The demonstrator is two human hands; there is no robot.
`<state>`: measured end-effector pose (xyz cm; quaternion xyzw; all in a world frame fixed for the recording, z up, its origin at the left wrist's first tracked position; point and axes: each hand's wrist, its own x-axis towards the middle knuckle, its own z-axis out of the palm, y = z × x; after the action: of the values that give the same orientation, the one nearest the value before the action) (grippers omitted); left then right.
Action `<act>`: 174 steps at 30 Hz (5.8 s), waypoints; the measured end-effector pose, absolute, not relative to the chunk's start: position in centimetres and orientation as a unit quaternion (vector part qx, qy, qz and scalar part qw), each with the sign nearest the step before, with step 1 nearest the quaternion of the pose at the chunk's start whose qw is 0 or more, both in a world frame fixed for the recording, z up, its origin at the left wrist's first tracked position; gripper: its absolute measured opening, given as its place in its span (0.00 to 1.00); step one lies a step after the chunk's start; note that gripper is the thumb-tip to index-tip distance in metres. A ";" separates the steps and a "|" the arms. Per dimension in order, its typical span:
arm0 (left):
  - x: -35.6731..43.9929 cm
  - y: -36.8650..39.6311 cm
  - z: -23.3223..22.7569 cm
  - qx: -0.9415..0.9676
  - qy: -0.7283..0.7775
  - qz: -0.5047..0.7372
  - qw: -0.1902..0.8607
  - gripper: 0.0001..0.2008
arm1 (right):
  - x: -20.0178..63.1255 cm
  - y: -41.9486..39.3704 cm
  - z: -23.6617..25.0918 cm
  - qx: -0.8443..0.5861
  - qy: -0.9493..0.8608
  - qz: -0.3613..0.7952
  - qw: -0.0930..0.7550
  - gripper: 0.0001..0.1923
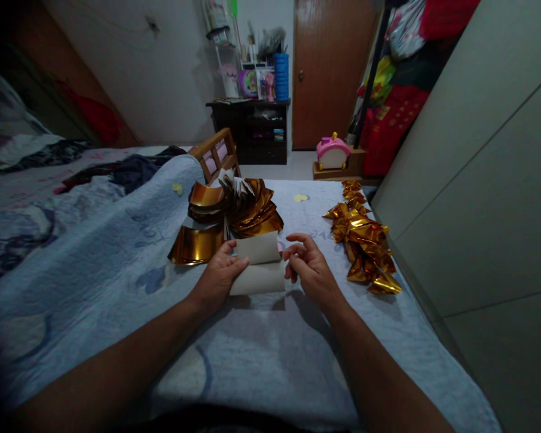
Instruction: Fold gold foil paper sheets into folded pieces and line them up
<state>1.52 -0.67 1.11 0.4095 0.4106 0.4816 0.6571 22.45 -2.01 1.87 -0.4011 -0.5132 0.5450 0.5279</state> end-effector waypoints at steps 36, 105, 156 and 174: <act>1.2 -1.1 1.8 0.497 0.459 0.465 0.571 0.08 | 22.4 -1.6 0.5 -0.366 -0.659 0.446 0.483 0.07; 1.8 -1.3 1.4 0.512 0.391 0.490 0.587 0.07 | 21.2 -1.6 1.0 -0.399 -0.483 0.559 0.543 0.31; 1.8 -0.7 0.9 0.498 0.409 0.405 0.649 0.16 | 21.6 -2.7 2.1 -0.459 -0.579 0.455 0.497 0.09; 1.7 -0.6 1.0 0.511 0.400 0.398 0.648 0.15 | 21.7 -2.7 2.2 -0.452 -0.573 0.470 0.497 0.09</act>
<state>1.69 -0.64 0.96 0.5112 0.3996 0.3984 0.6483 21.66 -2.73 2.16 -0.4516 -0.5729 0.4702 0.4968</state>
